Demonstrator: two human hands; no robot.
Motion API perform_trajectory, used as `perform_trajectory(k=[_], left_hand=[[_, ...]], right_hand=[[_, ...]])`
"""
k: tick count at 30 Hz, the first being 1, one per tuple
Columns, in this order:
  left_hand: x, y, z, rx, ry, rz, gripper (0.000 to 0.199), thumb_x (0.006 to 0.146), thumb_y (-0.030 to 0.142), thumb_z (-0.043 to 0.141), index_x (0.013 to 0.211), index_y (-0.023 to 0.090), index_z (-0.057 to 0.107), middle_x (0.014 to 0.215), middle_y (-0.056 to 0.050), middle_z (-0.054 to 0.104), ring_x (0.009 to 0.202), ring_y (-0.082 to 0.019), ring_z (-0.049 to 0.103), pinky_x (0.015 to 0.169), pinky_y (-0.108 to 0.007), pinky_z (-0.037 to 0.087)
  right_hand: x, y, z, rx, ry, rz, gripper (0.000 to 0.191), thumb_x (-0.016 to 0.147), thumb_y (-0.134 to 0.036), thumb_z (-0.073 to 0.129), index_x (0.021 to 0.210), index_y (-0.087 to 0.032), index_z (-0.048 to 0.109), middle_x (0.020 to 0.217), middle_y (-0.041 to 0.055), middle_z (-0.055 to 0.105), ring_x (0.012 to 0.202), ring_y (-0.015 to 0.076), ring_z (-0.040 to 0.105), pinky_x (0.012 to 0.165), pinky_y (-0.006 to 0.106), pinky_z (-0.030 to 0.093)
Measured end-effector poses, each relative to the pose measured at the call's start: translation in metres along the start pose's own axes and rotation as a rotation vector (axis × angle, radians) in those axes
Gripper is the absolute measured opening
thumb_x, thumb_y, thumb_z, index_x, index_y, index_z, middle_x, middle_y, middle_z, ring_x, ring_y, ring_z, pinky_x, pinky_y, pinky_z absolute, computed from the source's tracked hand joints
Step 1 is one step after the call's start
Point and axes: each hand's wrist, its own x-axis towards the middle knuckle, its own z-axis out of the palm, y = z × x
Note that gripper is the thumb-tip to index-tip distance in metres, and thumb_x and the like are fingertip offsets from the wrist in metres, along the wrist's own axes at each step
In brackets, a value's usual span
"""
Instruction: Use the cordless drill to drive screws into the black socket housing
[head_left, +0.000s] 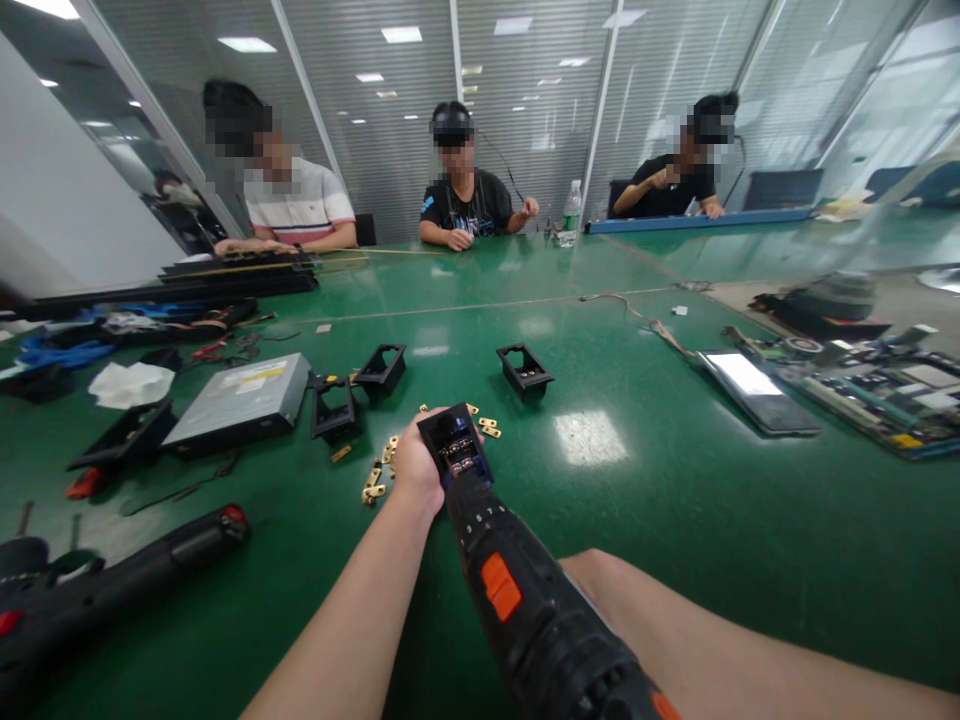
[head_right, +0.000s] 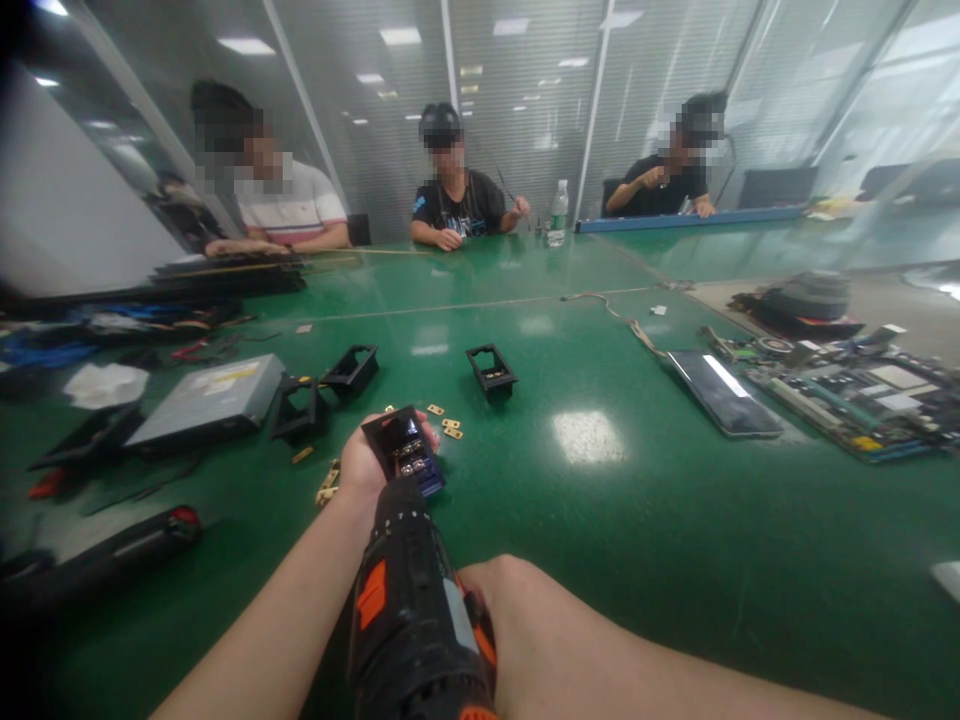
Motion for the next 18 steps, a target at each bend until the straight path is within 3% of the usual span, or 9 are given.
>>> perform_trajectory(k=[11, 18], left_hand=[[0.007, -0.003, -0.003, -0.013, 0.079, 0.017, 0.021, 0.074, 0.029, 0.052, 0.079, 0.013, 0.065, 0.059, -0.006, 0.064, 0.053, -0.025, 0.064, 0.054, -0.036, 0.053], [0.005, -0.001, -0.001, -0.015, 0.089, 0.013, 0.017, 0.074, 0.027, 0.051, 0.076, 0.015, 0.063, 0.058, -0.005, 0.062, 0.052, -0.024, 0.064, 0.053, -0.037, 0.052]], right_hand=[[0.002, -0.006, -0.004, 0.017, -0.024, 0.047, 0.027, 0.052, -0.016, 0.080, 0.065, -0.015, 0.056, 0.065, -0.0056, 0.054, 0.061, 0.0099, 0.048, 0.056, 0.022, 0.041], [-0.008, -0.027, 0.002, 0.051, -0.005, -0.014, 0.029, 0.058, -0.021, 0.076, 0.059, -0.017, 0.047, 0.055, -0.0086, 0.036, 0.057, 0.0077, 0.034, 0.054, 0.021, 0.034]])
